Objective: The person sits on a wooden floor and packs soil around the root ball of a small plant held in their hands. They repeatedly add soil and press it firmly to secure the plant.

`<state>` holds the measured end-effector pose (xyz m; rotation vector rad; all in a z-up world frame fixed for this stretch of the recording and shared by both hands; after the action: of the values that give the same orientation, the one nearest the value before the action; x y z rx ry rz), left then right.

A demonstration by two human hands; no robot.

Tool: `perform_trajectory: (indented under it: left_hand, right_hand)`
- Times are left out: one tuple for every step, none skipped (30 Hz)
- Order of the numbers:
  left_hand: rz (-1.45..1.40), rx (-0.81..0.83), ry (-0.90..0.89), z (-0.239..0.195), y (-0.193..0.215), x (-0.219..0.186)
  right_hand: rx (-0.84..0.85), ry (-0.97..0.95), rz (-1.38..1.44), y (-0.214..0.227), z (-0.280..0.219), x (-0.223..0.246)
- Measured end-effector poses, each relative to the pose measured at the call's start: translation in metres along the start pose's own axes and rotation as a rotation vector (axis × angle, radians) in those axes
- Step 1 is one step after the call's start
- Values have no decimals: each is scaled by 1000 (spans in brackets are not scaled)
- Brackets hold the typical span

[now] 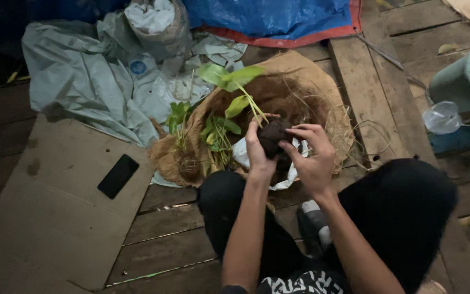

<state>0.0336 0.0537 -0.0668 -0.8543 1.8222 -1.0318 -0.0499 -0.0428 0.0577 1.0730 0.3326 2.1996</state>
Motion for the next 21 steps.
perform_trajectory:
  left_hand:
    - [21, -20, -11, -1, 0, -2]
    - [43, -40, -23, -2, 0, -2]
    - [66, -60, -34, -2, -1, -2]
    - [88, -66, -66, -2, -2, -3]
    - [110, -71, -99, 0, -4, -4]
    - [126, -71, -133, 2, -8, -3]
    - [105, -38, -119, 4, -11, 0]
    - [87, -10, -99, 3, -13, 3]
    - [70, 19, -79, 2, -15, 5]
    - [75, 14, -86, 0, -14, 6]
    - [80, 9, -92, -3, -12, 7]
    - [82, 8, -100, -3, -14, 8]
    - [56, -15, -83, -2, -14, 10]
    - [33, -37, -66, 0, -14, 12]
    - [9, -60, -50, 0, -14, 13]
    - [16, -45, -71, 1, -17, 13]
    - [22, -30, -92, 1, -19, 12]
    - [25, -18, -115, 1, -22, 13]
    - [29, -11, -100, 2, -22, 14]
    - [30, -6, -87, 1, -22, 16]
    - [32, -2, -73, 0, -21, 17]
  right_hand:
    - [-5, 18, -26, -2, 1, 4]
    - [-11, 35, -51, -1, 1, 7]
    - [-16, 52, -76, 0, 1, 9]
    - [-13, 55, -71, -1, -1, 9]
    - [-10, 58, -67, 1, -3, 8]
    - [-6, 68, -68, 4, -3, 5]
    - [-45, 13, 19, 4, -4, -3]
    - [-86, -49, 107, 1, -7, -10]
    - [-126, -111, 194, -2, -11, -18]
    - [-124, -126, 222, -4, -16, -22]
    - [-123, -141, 249, -7, -20, -26]
    - [-121, -151, 275, -7, -22, -31]
    - [-113, -191, 314, -6, -23, -37]
    - [-108, -232, 357, -5, -22, -43]
    - [-102, -271, 399, -5, -21, -48]
    - [-87, -246, 426, -2, -15, -49]
    - [-72, -221, 453, 1, -9, -49]
    - [-51, -196, 480, 4, -3, -47]
    - [-1, -175, 389, 8, 2, -44]
    - [53, -154, 298, 13, 5, -39]
    - [107, -132, 208, 18, 10, -34]
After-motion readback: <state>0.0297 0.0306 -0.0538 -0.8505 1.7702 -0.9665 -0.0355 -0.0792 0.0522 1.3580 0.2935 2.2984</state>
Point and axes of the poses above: each hand's wrist, its own z-axis towards the middle knuckle, its own y-axis out of the back of the hand, x = y × z, the point moved 6 cm from there along z, towards the middle knuckle, and after that the axes turned 13 degrees about y, right-handed, at the moved point
